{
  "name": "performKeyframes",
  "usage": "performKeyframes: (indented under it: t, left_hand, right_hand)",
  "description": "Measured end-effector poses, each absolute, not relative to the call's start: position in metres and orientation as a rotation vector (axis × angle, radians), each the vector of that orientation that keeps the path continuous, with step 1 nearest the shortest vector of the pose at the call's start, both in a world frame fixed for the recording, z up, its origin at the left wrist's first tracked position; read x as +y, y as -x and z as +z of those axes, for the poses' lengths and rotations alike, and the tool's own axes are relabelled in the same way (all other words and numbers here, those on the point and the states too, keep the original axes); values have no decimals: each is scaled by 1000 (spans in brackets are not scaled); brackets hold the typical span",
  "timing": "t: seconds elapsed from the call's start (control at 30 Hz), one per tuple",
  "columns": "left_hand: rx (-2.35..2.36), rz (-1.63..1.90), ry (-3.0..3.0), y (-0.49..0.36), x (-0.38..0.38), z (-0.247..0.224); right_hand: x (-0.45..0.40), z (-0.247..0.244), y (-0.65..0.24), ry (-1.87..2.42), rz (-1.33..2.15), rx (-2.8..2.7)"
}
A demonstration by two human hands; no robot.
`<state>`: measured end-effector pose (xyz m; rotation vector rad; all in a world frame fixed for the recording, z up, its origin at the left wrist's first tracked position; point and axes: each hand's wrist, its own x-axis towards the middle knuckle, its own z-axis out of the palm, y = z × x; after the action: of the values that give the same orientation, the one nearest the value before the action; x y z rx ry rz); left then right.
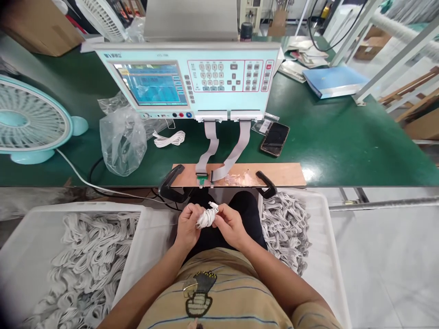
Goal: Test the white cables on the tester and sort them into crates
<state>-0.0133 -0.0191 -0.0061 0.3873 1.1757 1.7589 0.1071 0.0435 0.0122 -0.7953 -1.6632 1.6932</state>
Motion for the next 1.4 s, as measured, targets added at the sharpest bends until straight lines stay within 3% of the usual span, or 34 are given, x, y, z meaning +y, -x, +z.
performKeyframes:
  t: [0.23, 0.63, 0.97, 1.1, 1.4]
  left_hand:
    - [1225, 1578, -776, 26, -28, -3]
    - [1353, 1517, -742, 51, -11, -11]
    - [1981, 1146, -1907, 71, -6, -34]
    - [2023, 1236, -1784, 75, -6, -35]
    - [1560, 1479, -1329, 73, 0, -19]
  right_hand:
    - [62, 9, -96, 827, 1897, -1517]
    - [76, -12, -68, 997, 1711, -1426]
    - [73, -20, -64, 1008, 1663, -1400]
    - [72, -14, -65, 1032, 1744, -1313]
    - [78, -11, -58, 1044, 2005, -971]
